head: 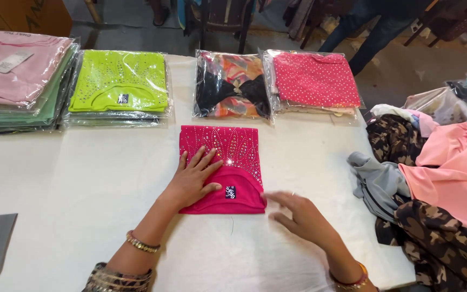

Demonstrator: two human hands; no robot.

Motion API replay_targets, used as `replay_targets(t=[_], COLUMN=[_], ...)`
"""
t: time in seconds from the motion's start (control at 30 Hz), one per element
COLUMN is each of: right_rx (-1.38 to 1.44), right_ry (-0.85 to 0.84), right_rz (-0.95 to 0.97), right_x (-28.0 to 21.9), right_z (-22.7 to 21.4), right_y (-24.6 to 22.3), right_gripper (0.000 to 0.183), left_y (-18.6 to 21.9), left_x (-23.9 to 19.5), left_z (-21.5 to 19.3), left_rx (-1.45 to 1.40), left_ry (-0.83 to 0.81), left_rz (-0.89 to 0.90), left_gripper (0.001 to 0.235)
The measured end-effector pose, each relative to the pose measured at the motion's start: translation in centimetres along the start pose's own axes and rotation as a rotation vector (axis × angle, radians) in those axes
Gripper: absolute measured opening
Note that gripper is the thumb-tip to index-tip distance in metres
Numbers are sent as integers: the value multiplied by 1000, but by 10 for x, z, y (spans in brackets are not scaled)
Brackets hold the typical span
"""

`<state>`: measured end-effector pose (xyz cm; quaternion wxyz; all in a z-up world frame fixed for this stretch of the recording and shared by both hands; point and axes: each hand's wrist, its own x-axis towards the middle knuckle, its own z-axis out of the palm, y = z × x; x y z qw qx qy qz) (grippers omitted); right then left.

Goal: The person unfolds a pink long-sleeved shirt with rhinestone embellishments on a white table, smooths it out, and folds it into a compact square. They then place the folded shirt into a clear plastic bag and seal it.

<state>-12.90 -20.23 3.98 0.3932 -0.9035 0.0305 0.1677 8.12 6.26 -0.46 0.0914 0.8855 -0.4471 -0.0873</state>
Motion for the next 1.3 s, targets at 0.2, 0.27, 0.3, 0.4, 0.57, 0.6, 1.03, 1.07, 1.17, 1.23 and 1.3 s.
replay_targets(t=[0.2, 0.27, 0.3, 0.4, 0.57, 0.6, 1.03, 1.07, 1.17, 1.23, 1.3], right_rx=[-681, -476, -474, -541, -641, -647, -628, -636, -621, -592, -564], right_ry=[83, -41, -41, 114, 351, 360, 381, 409, 452, 453, 456], right_rz=[-451, -137, -143, -210, -521, -527, -51, -38, -28, -48, -67], right_x=[-3, -17, -12, 14, 149, 172, 221, 222, 221, 206, 187], right_z=[12, 1, -4, -13, 8, 13, -13, -14, -11, -5, 2], right_y=[3, -6, -8, -23, -34, -24, 26, 34, 39, 40, 45], right_gripper=[94, 72, 72, 61, 90, 90, 68, 67, 67, 67, 67], left_y=[13, 16, 12, 0, -29, -29, -33, -34, -33, -44, -44], left_x=[-71, -99, -101, -93, 36, 55, 77, 77, 72, 65, 47], left_z=[-19, -36, -45, -52, 4, 17, 24, 27, 21, 38, 43], left_rx=[-30, -40, -36, -139, -324, -316, -4, -3, -9, 3, 15], left_ry=[-123, -303, -303, -477, 423, 433, 250, 271, 262, 304, 348], left_rz=[77, 48, 43, 51, 217, 221, -303, -331, -347, -296, -244], left_gripper=[86, 103, 103, 81, 55, 55, 78, 78, 76, 76, 76])
